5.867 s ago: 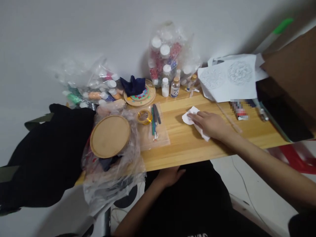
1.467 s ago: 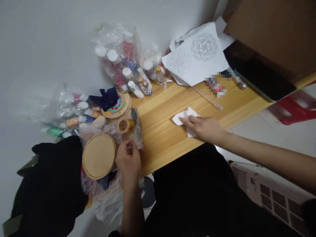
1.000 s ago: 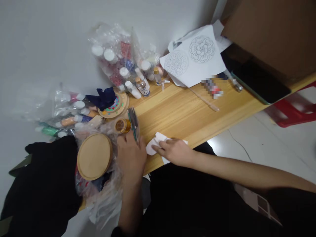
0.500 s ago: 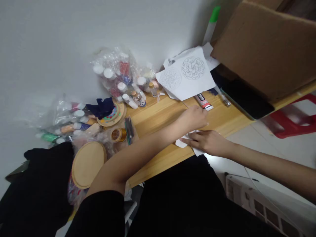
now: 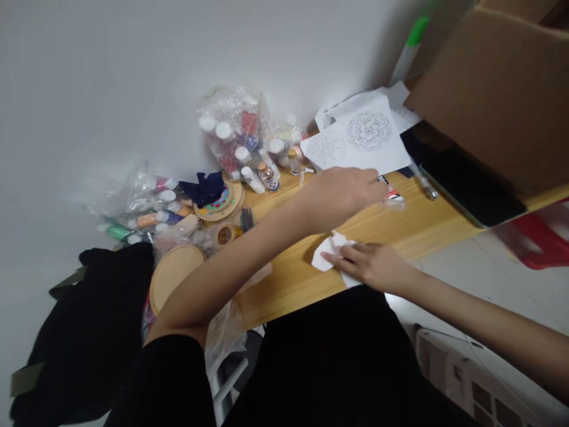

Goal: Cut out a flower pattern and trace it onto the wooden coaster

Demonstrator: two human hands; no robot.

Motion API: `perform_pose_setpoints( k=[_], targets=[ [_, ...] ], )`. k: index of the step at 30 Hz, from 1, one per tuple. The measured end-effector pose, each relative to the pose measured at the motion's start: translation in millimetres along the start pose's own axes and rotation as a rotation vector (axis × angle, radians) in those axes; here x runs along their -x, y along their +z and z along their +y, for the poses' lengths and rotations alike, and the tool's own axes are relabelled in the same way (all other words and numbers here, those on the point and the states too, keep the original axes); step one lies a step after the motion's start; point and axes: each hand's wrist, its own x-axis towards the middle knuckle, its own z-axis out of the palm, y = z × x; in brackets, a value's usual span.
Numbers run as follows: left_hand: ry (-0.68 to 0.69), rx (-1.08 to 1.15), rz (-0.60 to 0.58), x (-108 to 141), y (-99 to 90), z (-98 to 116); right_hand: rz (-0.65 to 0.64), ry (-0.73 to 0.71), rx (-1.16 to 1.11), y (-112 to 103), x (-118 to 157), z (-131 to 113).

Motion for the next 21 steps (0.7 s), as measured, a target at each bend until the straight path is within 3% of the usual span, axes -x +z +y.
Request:
perform_pose_setpoints(
  k=[4, 9, 14, 21],
  targets=[
    [-0.162, 0.052, 0.234, 41.3, -22.2, -27.4, -0.110, -0.126, -0.131, 14.7, -41.0, -25.3],
    [-0.251, 0.055, 0.478, 72.4, -29.4, -51.7, -0.407, 0.023, -0.246, 23.3, -87.3, -34.1],
    [-0.234, 0.052, 0.535, 79.3, -23.4, -59.9, -0.546, 0.241, -0.307, 20.3, -127.3, -14.7],
    [-0.167, -0.005, 0.568, 84.3, -8.3, -55.0, -0.500, 0.604, -0.224, 28.8, -142.5, 26.6]
  ],
)
